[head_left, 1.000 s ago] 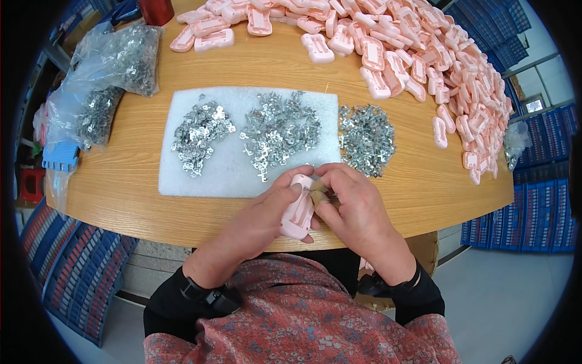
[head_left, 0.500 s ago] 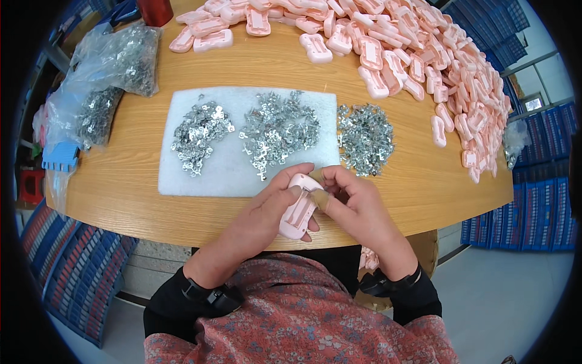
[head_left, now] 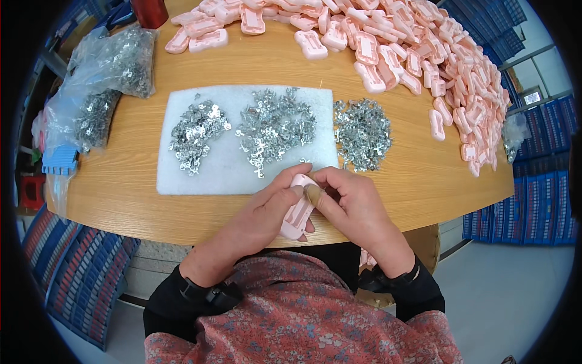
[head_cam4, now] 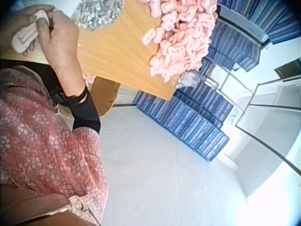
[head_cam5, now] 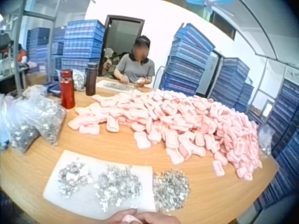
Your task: The person sits at a table and repeatedly picks up pink plastic housings and small metal components. They insert the metal pieces into the plastic housings by hand, then place the assembled units into a pile on the table. The process is repetitive and involves handling multiple identical units.
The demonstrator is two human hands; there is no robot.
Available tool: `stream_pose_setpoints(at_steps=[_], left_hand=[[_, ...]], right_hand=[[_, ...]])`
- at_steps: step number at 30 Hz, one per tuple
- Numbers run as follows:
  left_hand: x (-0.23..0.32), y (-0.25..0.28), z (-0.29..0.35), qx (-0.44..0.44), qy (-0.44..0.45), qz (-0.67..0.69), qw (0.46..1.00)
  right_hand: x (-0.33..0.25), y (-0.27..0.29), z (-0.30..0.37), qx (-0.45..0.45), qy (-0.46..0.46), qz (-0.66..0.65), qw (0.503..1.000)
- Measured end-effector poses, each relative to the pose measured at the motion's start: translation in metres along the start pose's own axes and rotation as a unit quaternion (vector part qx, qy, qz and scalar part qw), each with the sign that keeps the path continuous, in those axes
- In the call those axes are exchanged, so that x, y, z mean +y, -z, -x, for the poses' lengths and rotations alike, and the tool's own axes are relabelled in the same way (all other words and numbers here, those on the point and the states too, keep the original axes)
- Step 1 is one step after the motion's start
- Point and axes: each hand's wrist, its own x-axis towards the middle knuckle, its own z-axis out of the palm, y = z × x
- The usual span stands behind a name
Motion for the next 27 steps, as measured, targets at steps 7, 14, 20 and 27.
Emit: stream_pose_setpoints(at_steps=[7,14,20,27], left_hand=[[0.006,0.003,0.002,0.013,-0.024,0.023,0.999],[0.007,0.007,0.002,0.060,-0.093,-0.201,0.973],[0.016,-0.002,0.001,0.094,-0.087,-0.317,0.940],[0.008,-0.014,-0.003,0.151,-0.227,-0.454,0.848]], right_hand=[[0.013,-0.002,0.002,-0.031,-0.094,-0.305,0.947],[0.014,0.010,0.000,-0.079,-0.141,-0.308,0.938],[0.010,0.006,0.002,-0.058,-0.141,-0.340,0.928],[0.015,-0.011,0.008,0.017,-0.084,-0.219,0.972]])
